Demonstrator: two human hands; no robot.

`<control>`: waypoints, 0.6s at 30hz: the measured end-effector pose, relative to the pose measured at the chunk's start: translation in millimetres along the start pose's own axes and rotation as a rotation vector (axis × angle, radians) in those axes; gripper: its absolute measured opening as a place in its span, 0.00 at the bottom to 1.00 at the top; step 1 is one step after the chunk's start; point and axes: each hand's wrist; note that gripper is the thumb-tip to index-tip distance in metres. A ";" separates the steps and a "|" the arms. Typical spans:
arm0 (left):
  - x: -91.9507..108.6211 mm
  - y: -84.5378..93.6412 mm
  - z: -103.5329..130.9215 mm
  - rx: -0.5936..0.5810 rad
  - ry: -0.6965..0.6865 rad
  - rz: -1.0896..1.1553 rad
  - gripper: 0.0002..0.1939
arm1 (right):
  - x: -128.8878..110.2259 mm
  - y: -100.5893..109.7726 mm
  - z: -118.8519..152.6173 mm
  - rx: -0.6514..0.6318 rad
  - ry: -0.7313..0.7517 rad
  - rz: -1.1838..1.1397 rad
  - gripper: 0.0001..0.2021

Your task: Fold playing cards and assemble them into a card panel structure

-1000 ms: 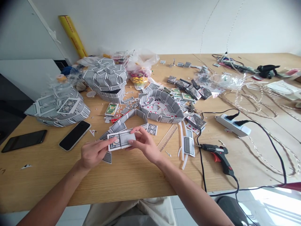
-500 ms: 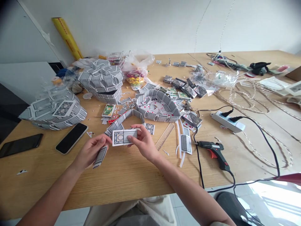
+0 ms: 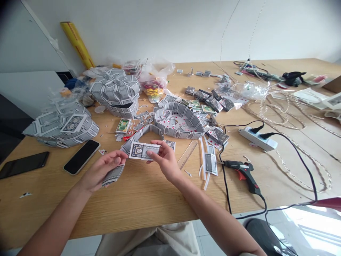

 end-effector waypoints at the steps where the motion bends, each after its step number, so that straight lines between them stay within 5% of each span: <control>1: 0.7 -0.2 1.0 -0.043 0.032 0.005 0.24 | -0.9 -0.2 0.0 -0.003 0.000 -0.006 0.26; 5: 5.4 -1.2 4.9 -0.155 0.101 0.040 0.19 | -3.3 0.0 -0.2 -0.014 0.006 -0.006 0.19; 10: 6.3 4.0 4.4 -0.132 -0.004 0.176 0.19 | -3.2 2.9 0.2 -0.020 0.045 0.024 0.16; 18: 1.3 11.9 0.1 0.143 -0.259 0.223 0.19 | -5.3 3.7 2.8 -0.041 0.322 0.267 0.11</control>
Point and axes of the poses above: each hand's wrist, its own z-axis away from the middle knuckle, its own y-axis out of the back of the hand, x = y × z, and after that the axes turned 6 degrees about z, right-handed
